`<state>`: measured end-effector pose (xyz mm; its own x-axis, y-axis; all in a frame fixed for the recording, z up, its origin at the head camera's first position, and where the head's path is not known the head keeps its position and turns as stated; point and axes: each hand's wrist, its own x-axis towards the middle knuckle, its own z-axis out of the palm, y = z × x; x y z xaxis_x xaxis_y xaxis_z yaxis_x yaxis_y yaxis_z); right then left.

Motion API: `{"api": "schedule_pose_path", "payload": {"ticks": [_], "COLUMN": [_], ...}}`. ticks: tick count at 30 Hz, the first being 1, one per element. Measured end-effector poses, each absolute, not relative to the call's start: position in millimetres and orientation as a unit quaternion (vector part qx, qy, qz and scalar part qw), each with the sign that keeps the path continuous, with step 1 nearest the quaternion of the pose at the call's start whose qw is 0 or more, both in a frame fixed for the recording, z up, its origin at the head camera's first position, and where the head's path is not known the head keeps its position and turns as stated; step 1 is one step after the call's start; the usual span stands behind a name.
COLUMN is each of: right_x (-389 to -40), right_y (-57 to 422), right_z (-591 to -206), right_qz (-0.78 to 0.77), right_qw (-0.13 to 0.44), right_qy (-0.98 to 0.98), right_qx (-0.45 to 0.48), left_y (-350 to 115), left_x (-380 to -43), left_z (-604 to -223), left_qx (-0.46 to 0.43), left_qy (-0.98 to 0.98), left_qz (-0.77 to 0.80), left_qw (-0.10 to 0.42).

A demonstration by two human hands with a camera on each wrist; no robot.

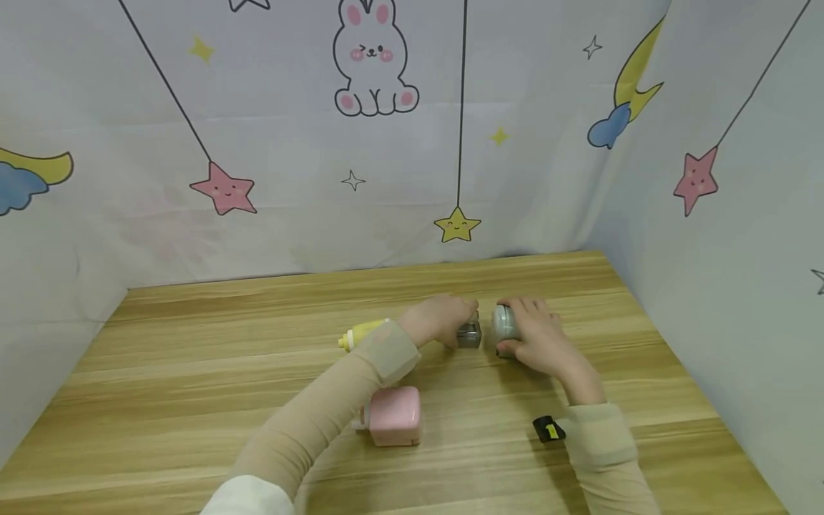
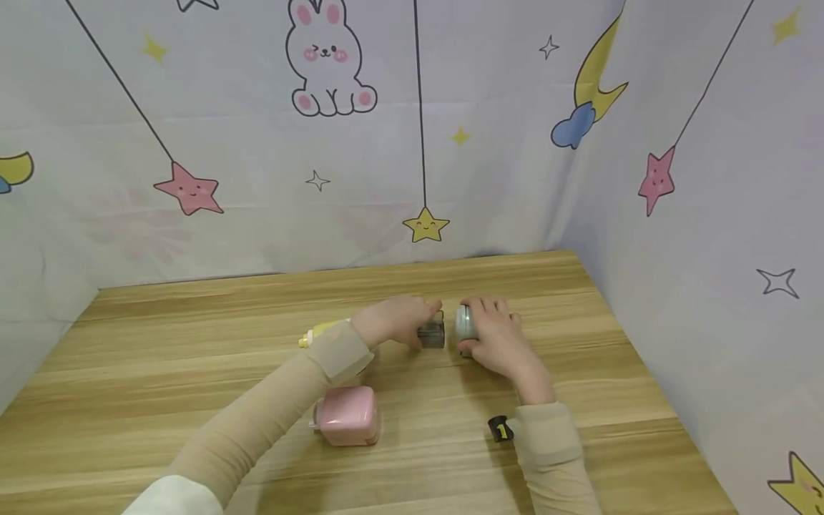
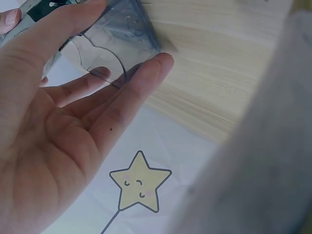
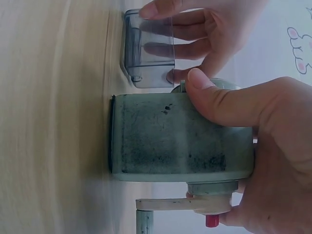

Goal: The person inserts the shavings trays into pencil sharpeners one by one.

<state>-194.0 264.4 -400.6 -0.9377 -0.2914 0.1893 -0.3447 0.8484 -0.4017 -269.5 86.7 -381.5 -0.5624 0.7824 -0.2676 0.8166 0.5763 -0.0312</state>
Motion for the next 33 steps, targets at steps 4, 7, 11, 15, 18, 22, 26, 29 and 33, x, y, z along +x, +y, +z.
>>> {"api": "schedule_pose_path", "payload": {"ticks": [4,7,11,15,18,22,26,29,33], "right_x": [-195.2,-196.2,-196.2,-195.1,-194.6,-195.0,-194.8,-194.3,-193.8], "right_y": [262.2,260.8,259.1,258.1,257.9,257.4,257.2,257.0,256.5], "right_z": [-402.4,-403.4,-402.9,-402.0,-402.2,-401.7,-401.5,-401.9,-401.9], "right_qz": [0.220,0.219,0.219,0.219,0.219,0.218,0.216,0.217,0.219], "right_qw": [0.066,0.067,0.069,0.069,0.068,0.071,0.072,0.070,0.069], "right_qy": [-0.958,-0.958,-0.957,-0.957,-0.957,-0.957,-0.956,-0.956,-0.956], "right_qx": [0.169,0.172,0.177,0.177,0.177,0.180,0.182,0.183,0.182], "left_y": [87.9,90.1,92.5,93.6,93.5,92.4,91.1,90.1,89.0], "left_x": [-268.5,-268.8,-269.7,-269.6,-269.3,-269.5,-268.7,-267.6,-267.1], "left_z": [-381.5,-383.0,-385.4,-386.4,-386.5,-385.2,-384.1,-383.7,-383.6], "left_qx": [0.459,0.460,0.465,0.466,0.466,0.467,0.467,0.468,0.473], "left_qy": [0.878,0.877,0.875,0.874,0.874,0.873,0.873,0.873,0.870], "left_qz": [-0.071,-0.065,-0.063,-0.069,-0.072,-0.071,-0.065,-0.060,-0.058], "left_qw": [0.115,0.120,0.119,0.120,0.120,0.121,0.126,0.128,0.123]}}
